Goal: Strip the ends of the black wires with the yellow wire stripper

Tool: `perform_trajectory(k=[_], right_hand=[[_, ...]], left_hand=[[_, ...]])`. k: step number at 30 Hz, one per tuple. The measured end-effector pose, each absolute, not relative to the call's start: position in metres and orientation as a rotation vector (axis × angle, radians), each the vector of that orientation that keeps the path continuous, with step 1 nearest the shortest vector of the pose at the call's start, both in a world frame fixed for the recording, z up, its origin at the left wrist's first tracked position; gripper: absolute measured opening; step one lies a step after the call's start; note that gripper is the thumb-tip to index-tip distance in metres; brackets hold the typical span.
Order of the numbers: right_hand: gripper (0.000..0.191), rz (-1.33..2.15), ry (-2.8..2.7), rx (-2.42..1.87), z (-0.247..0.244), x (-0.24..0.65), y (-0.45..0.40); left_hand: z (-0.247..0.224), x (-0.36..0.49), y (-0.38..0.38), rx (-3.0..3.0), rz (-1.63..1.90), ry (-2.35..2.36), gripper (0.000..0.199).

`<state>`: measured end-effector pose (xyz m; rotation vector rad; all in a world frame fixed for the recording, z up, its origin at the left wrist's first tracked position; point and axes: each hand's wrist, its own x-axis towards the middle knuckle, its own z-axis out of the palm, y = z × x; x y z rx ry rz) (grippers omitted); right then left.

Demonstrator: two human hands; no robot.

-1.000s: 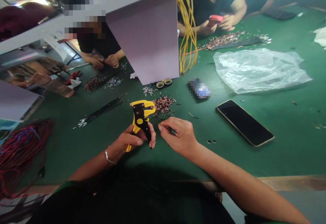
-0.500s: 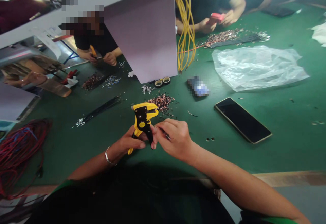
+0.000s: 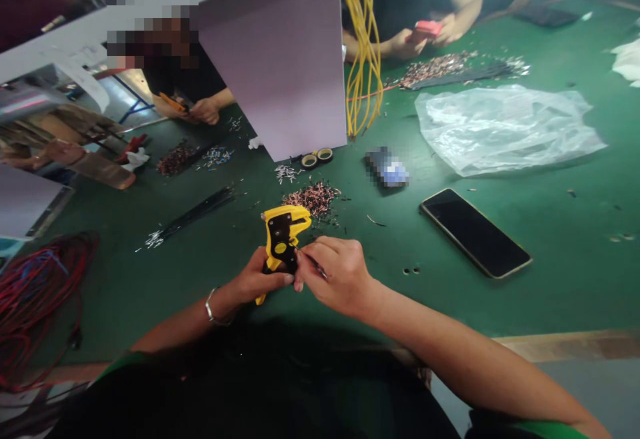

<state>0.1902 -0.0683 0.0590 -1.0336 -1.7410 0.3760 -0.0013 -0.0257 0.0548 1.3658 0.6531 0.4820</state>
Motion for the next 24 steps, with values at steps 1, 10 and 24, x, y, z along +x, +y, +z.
perform_trajectory(k=[1,10,24], right_hand=[[0.034,0.403,-1.739,-1.053,0.059,0.190,-0.068],[0.030,0.404,-1.750,-1.045,0.055,0.190,-0.067],[0.018,0.881,-1.359,-1.165,0.062,0.198,-0.060]], left_hand=[[0.053,-0.001,-0.026,1.360,0.491,0.659,0.024],[0.043,-0.004,-0.030,1.317,0.482,0.773,0.032],[0.039,-0.006,-0.025,0.966,0.536,0.605,0.023]])
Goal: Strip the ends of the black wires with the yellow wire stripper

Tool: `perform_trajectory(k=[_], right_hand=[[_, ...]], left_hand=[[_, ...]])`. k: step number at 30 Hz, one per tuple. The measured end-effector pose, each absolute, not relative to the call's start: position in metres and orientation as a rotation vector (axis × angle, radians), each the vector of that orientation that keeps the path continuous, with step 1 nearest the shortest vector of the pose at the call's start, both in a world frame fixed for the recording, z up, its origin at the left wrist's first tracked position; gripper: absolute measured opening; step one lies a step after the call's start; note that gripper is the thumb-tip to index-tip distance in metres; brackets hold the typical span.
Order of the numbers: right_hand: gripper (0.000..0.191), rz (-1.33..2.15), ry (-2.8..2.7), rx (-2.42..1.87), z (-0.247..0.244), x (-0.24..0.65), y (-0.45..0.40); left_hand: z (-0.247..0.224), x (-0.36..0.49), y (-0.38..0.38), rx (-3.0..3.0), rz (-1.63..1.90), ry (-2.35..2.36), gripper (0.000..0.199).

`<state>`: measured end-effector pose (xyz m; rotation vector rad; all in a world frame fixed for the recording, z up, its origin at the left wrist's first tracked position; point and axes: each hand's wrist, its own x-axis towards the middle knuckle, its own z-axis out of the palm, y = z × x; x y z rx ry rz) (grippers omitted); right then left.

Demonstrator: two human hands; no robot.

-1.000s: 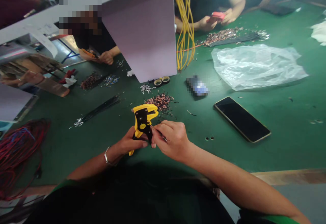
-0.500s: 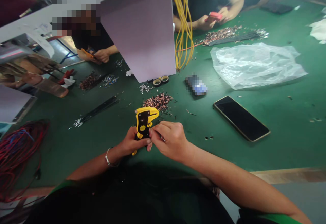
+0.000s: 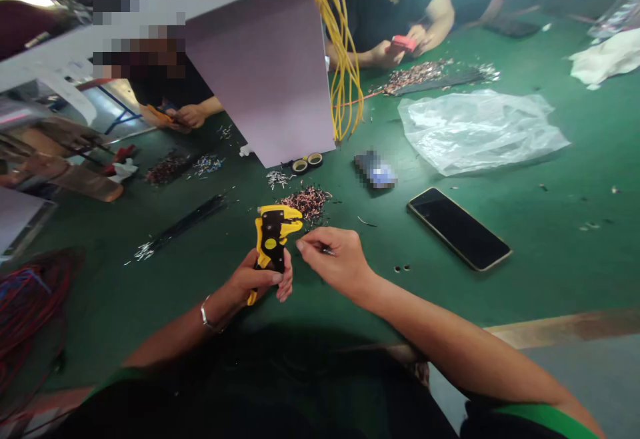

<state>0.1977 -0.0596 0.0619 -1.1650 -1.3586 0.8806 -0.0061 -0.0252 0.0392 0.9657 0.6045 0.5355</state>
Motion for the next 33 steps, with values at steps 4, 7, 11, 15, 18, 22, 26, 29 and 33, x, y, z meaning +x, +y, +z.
perform_trajectory(k=[4,7,11,15,18,22,26,29,33], right_hand=[[0.019,1.228,-0.965,-1.053,0.062,0.206,-0.052],[0.018,1.333,-0.843,-0.977,0.058,0.208,-0.046],[0.022,1.384,-0.819,-0.958,0.054,0.206,-0.044],[0.025,1.363,-0.882,-1.009,0.055,0.204,-0.045],[0.028,1.343,-0.910,-1.024,0.055,0.204,-0.045],[0.027,1.282,-0.901,-1.097,0.053,0.205,-0.045],[0.021,1.218,-0.944,-1.172,0.051,0.206,-0.046],[0.020,1.252,-0.919,-1.146,0.051,0.206,-0.045],[0.020,1.330,-0.803,-1.014,0.054,0.205,-0.043]], left_hand=[[0.042,-0.006,-0.020,0.824,0.431,0.419,0.030],[0.043,-0.007,-0.020,0.797,0.398,0.367,0.033],[0.042,-0.008,-0.022,0.778,0.379,0.348,0.034],[0.041,-0.009,-0.023,0.773,0.358,0.333,0.035],[0.041,-0.009,-0.022,0.772,0.356,0.310,0.034],[0.041,-0.010,-0.020,0.777,0.357,0.314,0.034],[0.041,-0.012,-0.018,0.786,0.372,0.314,0.034],[0.042,-0.011,-0.018,0.787,0.399,0.327,0.033],[0.044,-0.009,-0.018,0.788,0.415,0.341,0.032]])
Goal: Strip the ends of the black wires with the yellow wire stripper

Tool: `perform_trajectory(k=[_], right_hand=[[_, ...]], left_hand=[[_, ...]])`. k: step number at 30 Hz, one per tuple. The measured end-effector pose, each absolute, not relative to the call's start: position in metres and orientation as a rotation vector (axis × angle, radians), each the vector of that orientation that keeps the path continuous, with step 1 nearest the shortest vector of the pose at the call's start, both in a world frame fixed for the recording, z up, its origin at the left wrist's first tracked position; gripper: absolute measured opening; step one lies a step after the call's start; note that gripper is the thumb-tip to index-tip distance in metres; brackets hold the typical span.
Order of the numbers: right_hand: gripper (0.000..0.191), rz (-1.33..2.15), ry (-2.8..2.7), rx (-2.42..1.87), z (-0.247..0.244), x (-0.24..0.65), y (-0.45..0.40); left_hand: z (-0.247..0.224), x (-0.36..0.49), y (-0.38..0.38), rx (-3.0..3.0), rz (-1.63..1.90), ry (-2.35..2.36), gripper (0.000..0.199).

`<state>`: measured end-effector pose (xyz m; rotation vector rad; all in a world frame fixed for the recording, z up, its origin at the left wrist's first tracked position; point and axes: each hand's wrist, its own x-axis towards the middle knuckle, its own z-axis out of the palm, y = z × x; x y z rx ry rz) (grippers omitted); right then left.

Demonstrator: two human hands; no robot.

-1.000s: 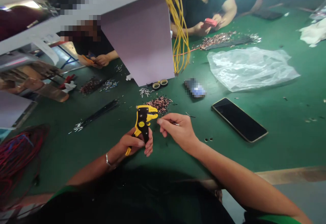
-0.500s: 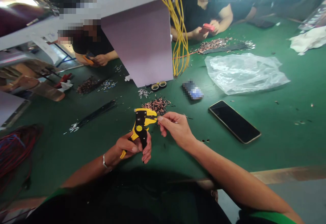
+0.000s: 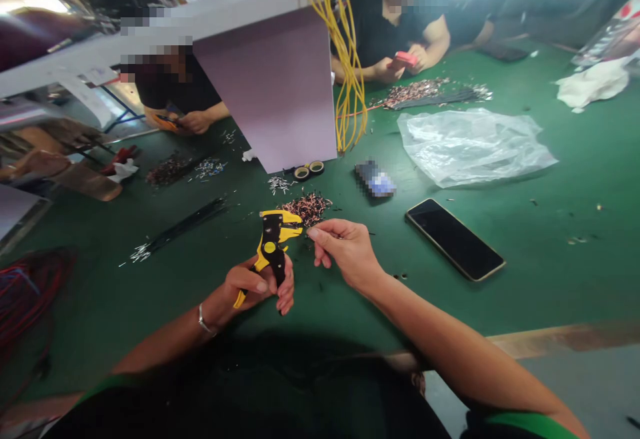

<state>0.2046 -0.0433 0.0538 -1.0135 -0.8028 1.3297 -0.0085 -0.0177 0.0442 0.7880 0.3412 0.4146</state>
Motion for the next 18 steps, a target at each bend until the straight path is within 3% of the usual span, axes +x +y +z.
perform_trajectory(k=[9,18], right_hand=[[0.009,1.317,-0.713,-1.057,0.042,0.212,-0.030],[0.017,1.418,-0.696,-1.086,0.033,0.215,-0.023]], left_hand=[[0.034,-0.012,-0.013,0.666,0.522,0.453,0.038],[0.030,-0.012,-0.010,0.658,0.509,0.435,0.035]])
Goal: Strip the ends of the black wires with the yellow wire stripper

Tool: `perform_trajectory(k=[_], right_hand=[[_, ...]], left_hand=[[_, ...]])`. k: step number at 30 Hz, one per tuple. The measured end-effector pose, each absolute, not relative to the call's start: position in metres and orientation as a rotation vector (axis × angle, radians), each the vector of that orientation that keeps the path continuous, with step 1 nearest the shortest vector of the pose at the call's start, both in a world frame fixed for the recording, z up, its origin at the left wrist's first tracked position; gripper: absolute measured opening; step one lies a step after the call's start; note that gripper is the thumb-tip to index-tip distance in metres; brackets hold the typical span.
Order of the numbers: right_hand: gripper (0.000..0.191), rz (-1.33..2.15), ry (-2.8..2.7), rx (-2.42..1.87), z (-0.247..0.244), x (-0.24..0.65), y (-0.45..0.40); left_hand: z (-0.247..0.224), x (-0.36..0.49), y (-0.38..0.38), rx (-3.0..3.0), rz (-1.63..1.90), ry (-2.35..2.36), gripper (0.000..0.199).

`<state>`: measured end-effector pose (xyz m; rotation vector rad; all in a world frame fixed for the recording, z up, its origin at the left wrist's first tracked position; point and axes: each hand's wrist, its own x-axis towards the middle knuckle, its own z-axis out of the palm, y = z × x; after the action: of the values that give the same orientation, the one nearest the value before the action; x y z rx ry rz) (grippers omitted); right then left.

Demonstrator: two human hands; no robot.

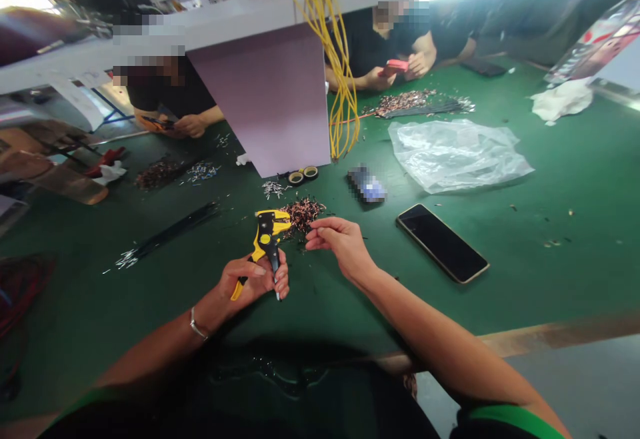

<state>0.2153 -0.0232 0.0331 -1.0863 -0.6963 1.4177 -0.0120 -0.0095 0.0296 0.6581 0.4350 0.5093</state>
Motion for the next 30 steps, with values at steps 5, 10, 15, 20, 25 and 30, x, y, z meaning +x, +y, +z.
perform_trajectory(k=[5,10,15,20,25,30], right_hand=[[0.026,1.433,-0.765,-1.129,0.033,0.214,-0.024],[0.023,1.533,-0.927,-1.037,0.036,0.209,-0.032],[0.021,1.601,-1.084,-1.051,0.035,0.202,-0.040],[0.018,1.578,-1.131,-1.078,0.037,0.201,-0.041],[0.019,1.507,-1.143,-1.079,0.039,0.200,-0.042],[0.019,1.543,-1.153,-1.058,0.036,0.197,-0.045]], left_hand=[[0.030,-0.013,-0.006,0.649,0.494,0.425,0.036],[0.035,-0.013,-0.005,0.650,0.547,0.464,0.035],[0.033,-0.014,-0.003,0.650,0.547,0.457,0.040],[0.034,-0.016,-0.003,0.673,0.531,0.471,0.039],[0.035,-0.018,-0.002,0.692,0.501,0.415,0.043],[0.033,-0.017,-0.003,0.704,0.476,0.381,0.045]])
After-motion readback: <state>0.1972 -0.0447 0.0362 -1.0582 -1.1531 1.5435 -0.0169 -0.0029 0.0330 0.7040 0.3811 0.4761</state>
